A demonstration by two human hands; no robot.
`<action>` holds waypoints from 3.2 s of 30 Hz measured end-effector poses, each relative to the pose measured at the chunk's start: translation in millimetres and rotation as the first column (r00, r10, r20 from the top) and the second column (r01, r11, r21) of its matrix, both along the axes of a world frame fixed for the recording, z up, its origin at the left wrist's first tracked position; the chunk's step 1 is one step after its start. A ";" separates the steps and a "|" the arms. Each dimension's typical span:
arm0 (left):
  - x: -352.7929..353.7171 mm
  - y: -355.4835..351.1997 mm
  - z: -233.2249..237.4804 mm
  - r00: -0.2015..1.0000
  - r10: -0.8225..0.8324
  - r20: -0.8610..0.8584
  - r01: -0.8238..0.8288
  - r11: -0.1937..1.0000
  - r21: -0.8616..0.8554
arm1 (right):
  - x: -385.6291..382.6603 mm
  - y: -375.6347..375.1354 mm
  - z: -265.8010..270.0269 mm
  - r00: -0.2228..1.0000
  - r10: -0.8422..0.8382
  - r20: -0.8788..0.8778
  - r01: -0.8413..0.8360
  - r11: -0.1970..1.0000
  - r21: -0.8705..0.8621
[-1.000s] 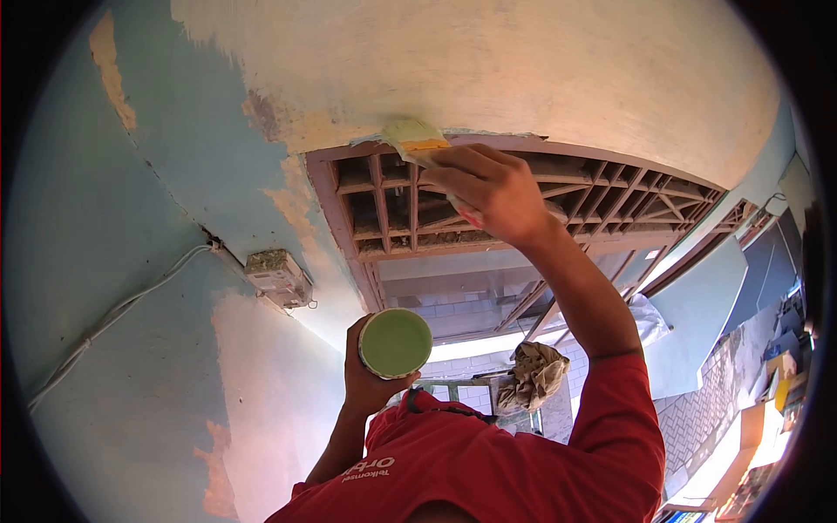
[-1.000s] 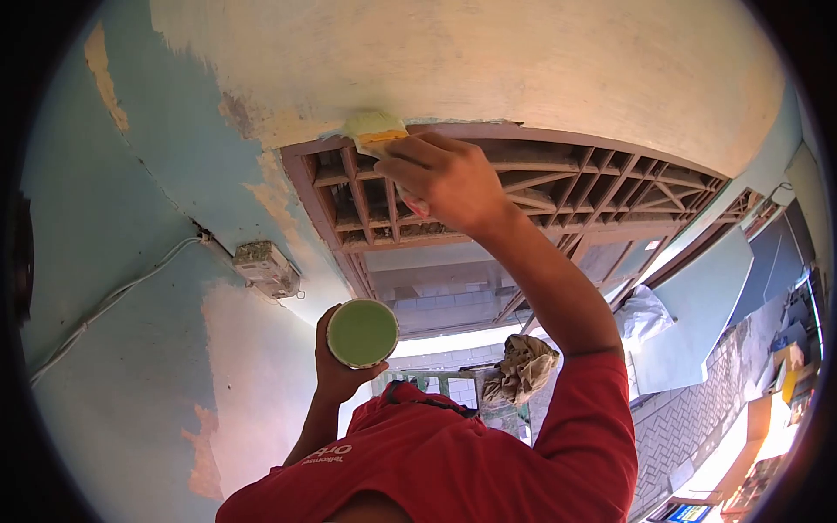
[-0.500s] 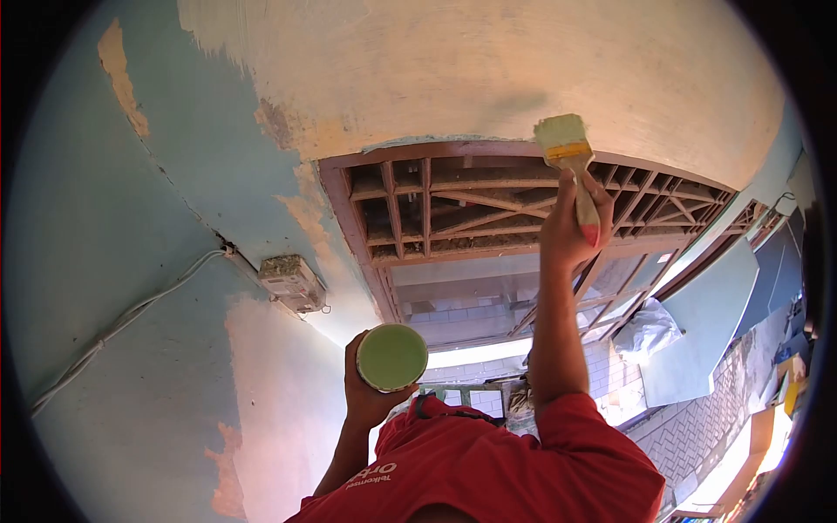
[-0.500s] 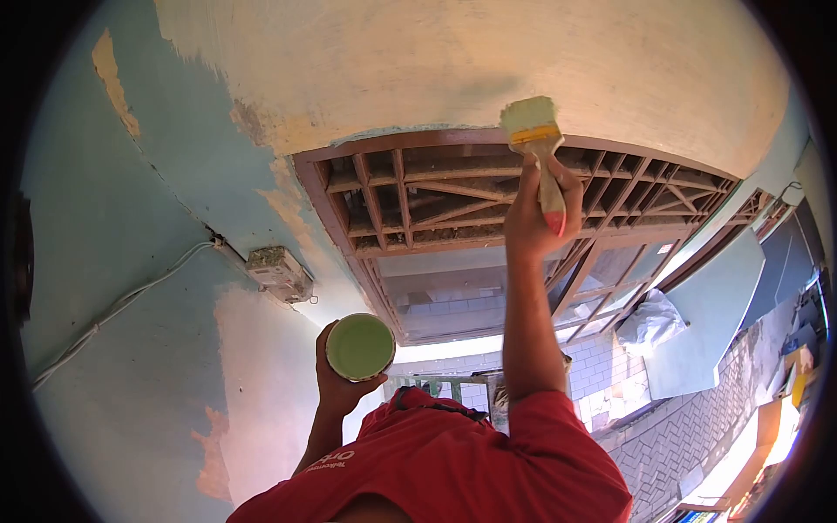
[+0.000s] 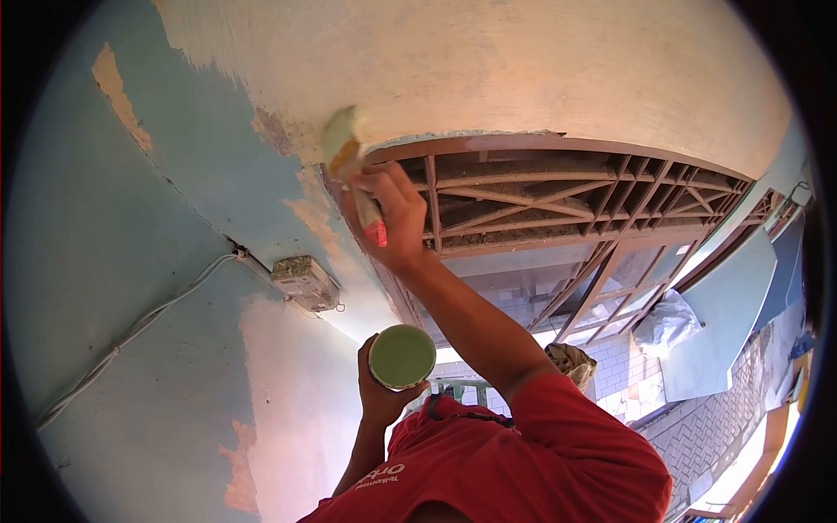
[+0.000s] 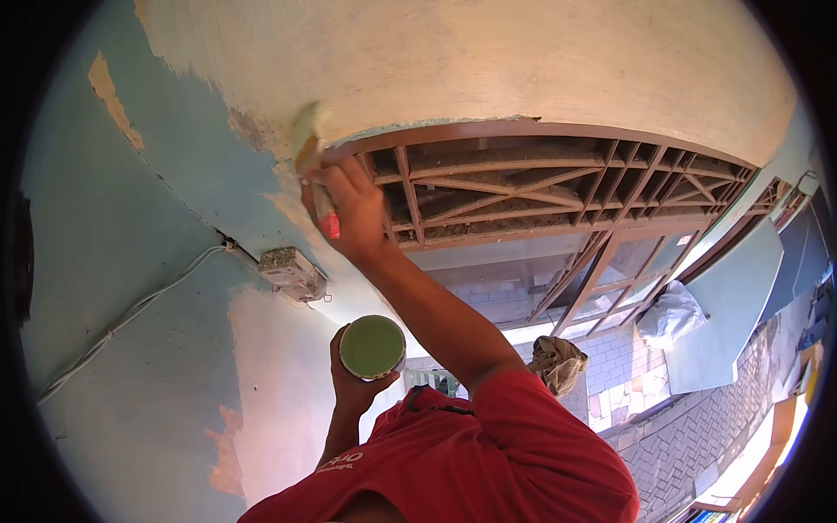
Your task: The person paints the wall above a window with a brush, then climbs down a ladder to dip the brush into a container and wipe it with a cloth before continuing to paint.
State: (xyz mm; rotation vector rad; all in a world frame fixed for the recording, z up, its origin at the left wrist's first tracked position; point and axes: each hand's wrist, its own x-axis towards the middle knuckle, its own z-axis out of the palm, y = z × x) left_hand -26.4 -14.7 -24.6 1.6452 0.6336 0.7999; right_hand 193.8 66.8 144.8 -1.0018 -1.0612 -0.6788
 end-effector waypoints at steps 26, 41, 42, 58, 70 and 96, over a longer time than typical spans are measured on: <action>23.4 -1.0 8.7 0.996 -0.056 0.069 0.054 0.998 0.031 | 17.3 -12.8 8.7 0.985 -0.105 0.136 0.117 0.990 -0.080; 2.4 12.0 9.4 0.993 -0.029 0.112 0.025 0.999 0.037 | 127.1 -136.4 22.1 0.869 -0.472 0.149 0.483 0.874 -0.047; -1.0 12.4 8.4 0.994 -0.014 0.109 0.011 0.999 0.032 | 132.3 -149.8 20.7 0.869 -0.469 0.158 0.481 0.875 -0.049; 44.0 -8.4 3.0 0.990 -0.104 0.094 0.096 0.991 0.094 | -4.5 3.5 16.7 0.996 0.002 0.086 0.015 0.980 -0.199; 1.4 24.2 -2.1 0.992 -0.080 0.096 0.071 0.992 0.101 | 191.1 -203.9 18.0 0.770 -0.611 -0.186 0.615 0.787 -0.041; -8.9 29.4 4.9 0.993 0.036 0.113 -0.042 0.998 0.051 | 180.3 -191.9 12.6 0.856 -0.342 -0.388 0.362 0.932 -0.022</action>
